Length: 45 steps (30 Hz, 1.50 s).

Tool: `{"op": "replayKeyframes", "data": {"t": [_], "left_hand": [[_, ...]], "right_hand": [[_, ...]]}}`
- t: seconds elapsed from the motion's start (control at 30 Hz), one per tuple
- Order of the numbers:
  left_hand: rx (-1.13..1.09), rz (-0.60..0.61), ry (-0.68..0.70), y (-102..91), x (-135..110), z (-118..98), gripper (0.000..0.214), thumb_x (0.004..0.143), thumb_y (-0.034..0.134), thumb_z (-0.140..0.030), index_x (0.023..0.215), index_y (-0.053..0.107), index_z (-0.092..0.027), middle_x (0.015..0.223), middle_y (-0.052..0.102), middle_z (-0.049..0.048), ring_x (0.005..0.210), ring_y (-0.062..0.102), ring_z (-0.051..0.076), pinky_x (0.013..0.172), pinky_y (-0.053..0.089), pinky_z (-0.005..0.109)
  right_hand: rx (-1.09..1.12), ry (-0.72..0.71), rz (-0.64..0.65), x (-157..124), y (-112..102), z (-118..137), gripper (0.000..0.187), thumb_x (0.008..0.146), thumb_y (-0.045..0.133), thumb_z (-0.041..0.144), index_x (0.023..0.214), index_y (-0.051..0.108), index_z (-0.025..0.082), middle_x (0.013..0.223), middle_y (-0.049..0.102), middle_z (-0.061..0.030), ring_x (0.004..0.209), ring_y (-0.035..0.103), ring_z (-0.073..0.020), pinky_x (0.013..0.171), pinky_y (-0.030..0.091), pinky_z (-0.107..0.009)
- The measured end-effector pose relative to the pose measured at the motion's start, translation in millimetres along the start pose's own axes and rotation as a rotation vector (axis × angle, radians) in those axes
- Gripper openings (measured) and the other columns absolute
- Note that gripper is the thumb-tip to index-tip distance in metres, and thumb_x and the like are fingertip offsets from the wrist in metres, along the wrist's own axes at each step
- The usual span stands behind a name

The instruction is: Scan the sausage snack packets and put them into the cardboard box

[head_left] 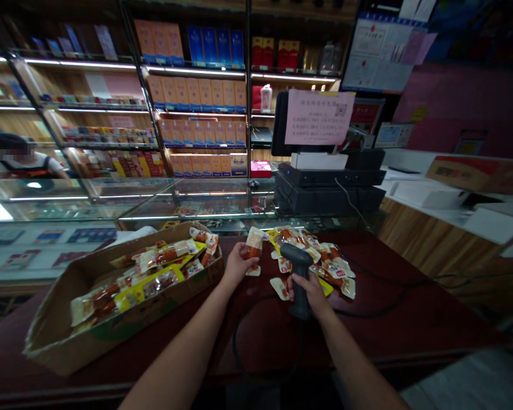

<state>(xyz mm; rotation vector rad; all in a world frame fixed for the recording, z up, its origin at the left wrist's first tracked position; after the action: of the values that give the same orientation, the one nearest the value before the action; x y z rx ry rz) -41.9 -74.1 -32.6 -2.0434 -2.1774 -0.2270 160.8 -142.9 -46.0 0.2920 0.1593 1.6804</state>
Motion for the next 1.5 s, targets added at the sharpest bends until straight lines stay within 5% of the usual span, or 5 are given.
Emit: {"op": "replayKeyframes", "data": {"t": [0.47,0.63,0.97,1.23,1.5], "left_hand": [[0.639,-0.724,0.110,-186.1,-51,-111,0.057,0.064,0.070,-0.029,0.115,0.049,-0.014,0.104,0.064,0.0130,0.099,0.061,0.027,0.090,0.046,0.043],[0.794,-0.919,0.264,-204.1,-66,-128,0.069,0.065,0.069,-0.028,0.126,0.042,-0.011,0.137,0.041,0.0210,0.132,0.032,0.032,0.108,0.026,0.049],[0.538,-0.542,0.621,-81.1,-61,-115,0.038,0.077,0.059,-0.027,0.113,0.053,-0.019,0.128,0.049,0.0130,0.124,0.043,0.025,0.102,0.036,0.043],[0.275,-0.063,0.003,42.9,15,1,0.024,0.071,0.066,-0.031,0.089,0.063,-0.015,0.077,0.069,0.0075,0.073,0.065,0.018,0.070,0.049,0.028],[0.490,-0.038,-0.325,81.9,79,51,0.030,0.066,0.070,-0.042,0.075,0.067,-0.013,0.068,0.069,0.0121,0.074,0.067,0.025,0.061,0.047,0.027]], "right_hand": [[0.032,0.076,0.388,18,149,24,0.029,0.066,0.067,0.034,0.086,0.058,0.015,0.051,0.059,0.0039,0.036,0.052,-0.0108,0.035,0.044,-0.021],[0.039,0.072,0.434,13,173,30,0.026,0.066,0.067,0.034,0.081,0.058,0.015,0.050,0.058,0.0040,0.034,0.051,-0.0108,0.034,0.043,-0.021],[0.046,0.008,0.128,17,84,23,0.035,0.065,0.069,0.036,0.091,0.057,0.016,0.052,0.059,0.0051,0.036,0.053,-0.0110,0.035,0.045,-0.022],[0.083,-0.159,-0.262,8,-34,9,0.025,0.066,0.069,0.038,0.064,0.055,0.017,0.049,0.058,0.0025,0.038,0.053,-0.0120,0.038,0.045,-0.024],[0.095,-0.186,-0.333,10,-47,-2,0.021,0.070,0.066,0.036,0.068,0.054,0.019,0.047,0.056,0.0039,0.039,0.052,-0.0130,0.040,0.043,-0.025]]}}
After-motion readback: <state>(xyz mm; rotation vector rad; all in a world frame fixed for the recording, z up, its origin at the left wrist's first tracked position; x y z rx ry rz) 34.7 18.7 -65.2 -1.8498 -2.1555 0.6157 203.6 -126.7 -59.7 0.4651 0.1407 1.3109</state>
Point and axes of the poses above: each hand's wrist, its own x-axis towards the middle knuckle, its own y-axis out of the palm, z = x × y, the point moved 6 cm from there along x, towards the middle knuckle
